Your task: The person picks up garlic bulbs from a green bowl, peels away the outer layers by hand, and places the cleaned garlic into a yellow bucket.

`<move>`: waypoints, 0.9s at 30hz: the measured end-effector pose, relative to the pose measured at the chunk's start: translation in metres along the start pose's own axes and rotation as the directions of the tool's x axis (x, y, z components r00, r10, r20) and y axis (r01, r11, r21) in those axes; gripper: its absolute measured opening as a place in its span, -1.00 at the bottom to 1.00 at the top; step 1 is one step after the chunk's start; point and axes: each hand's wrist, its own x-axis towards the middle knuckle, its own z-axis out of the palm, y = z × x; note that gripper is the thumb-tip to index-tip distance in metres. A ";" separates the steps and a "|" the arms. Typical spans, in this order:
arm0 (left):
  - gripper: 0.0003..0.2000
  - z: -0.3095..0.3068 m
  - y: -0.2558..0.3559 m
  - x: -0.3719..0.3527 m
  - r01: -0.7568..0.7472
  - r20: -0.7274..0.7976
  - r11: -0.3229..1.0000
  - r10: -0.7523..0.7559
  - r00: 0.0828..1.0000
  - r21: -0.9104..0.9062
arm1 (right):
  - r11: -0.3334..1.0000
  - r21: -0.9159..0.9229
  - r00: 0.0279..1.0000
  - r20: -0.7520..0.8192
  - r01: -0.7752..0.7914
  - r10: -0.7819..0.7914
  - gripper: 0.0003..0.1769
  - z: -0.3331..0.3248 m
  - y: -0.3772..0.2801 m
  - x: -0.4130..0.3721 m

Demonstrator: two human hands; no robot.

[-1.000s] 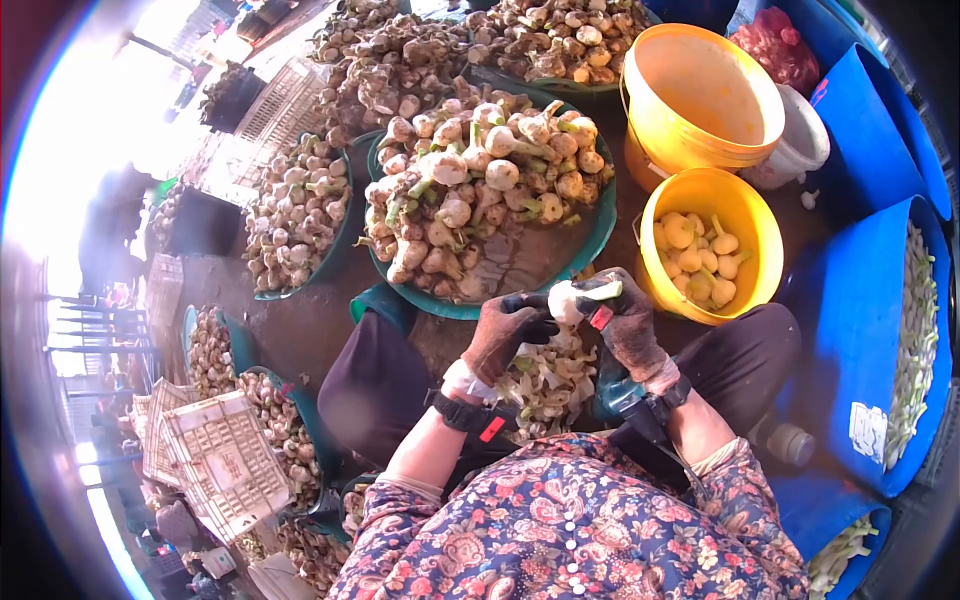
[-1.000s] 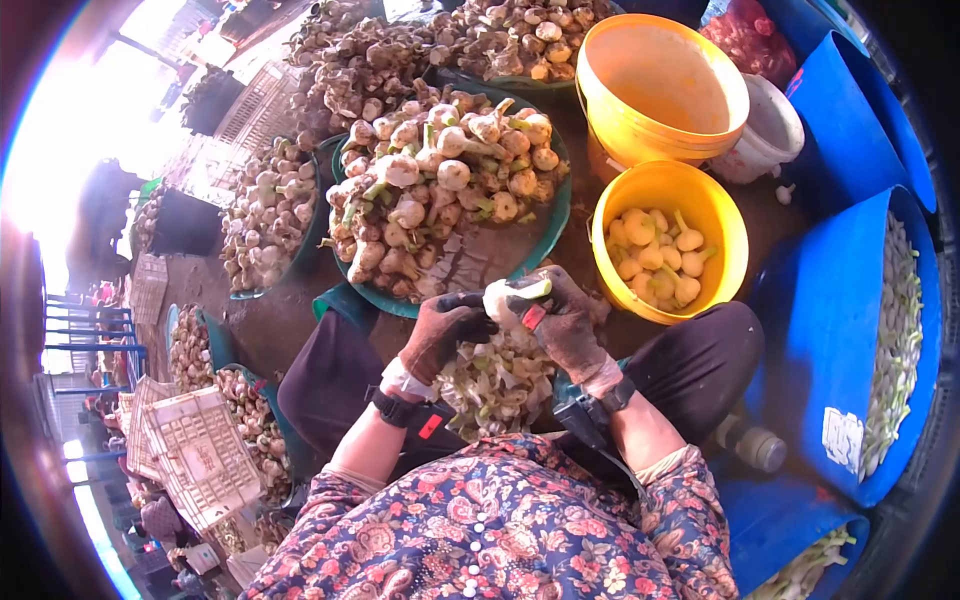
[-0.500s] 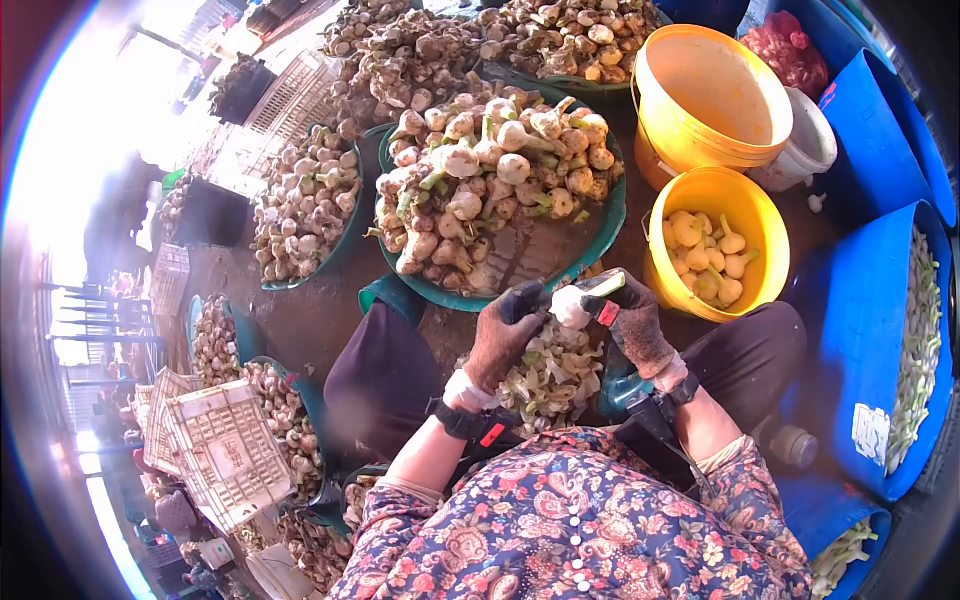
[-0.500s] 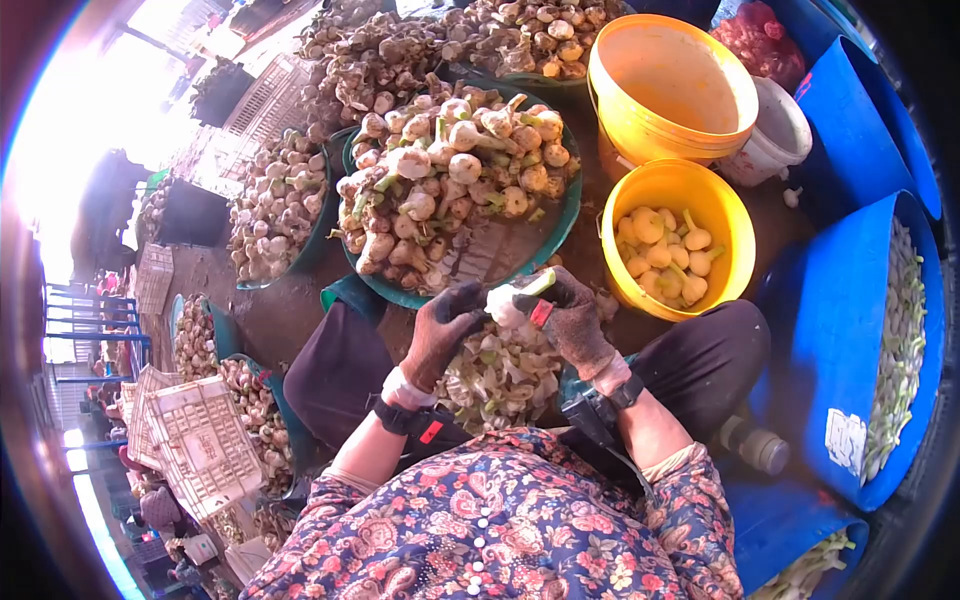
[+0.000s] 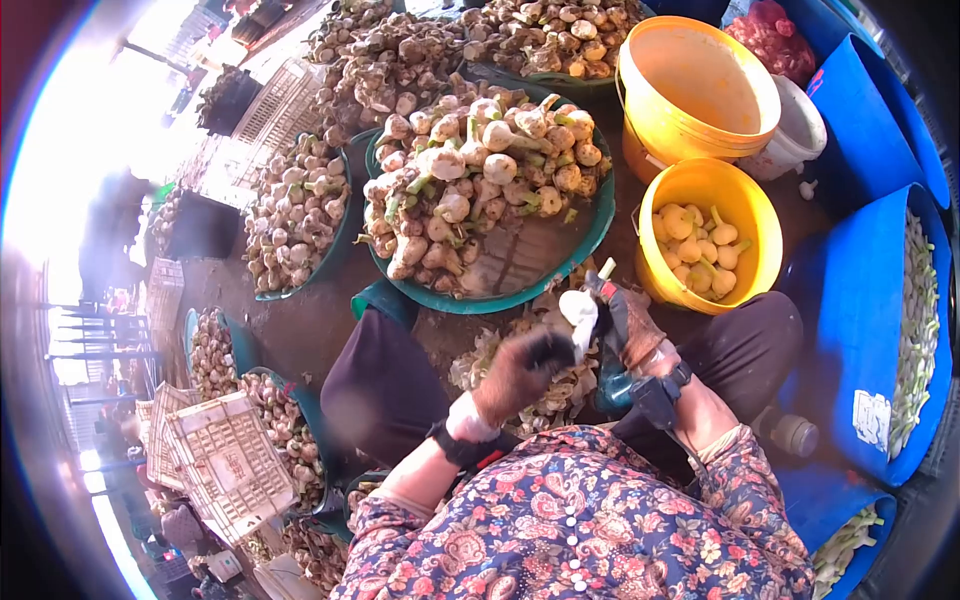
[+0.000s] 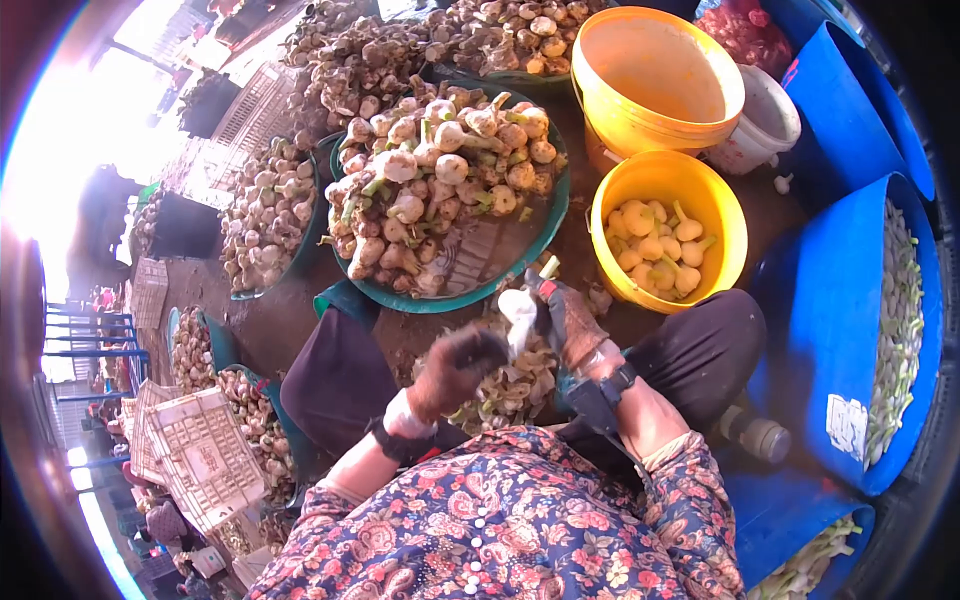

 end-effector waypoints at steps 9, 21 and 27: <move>-0.56 -0.030 -0.050 0.036 0.102 0.101 0.663 -0.261 0.960 0.742 | 0.998 0.062 0.951 -0.310 0.009 0.011 -0.64 0.030 -0.028 -0.022; -0.86 0.008 -0.038 0.069 -0.316 0.380 0.841 0.145 0.914 0.439 | 0.986 0.161 0.919 -0.379 -0.048 0.107 -0.67 0.015 -0.049 -0.013; -0.47 -0.029 -0.066 0.132 -0.048 -0.100 0.546 0.239 0.966 0.837 | 0.871 0.426 0.965 -0.199 0.244 -0.173 -0.60 0.026 -0.096 -0.016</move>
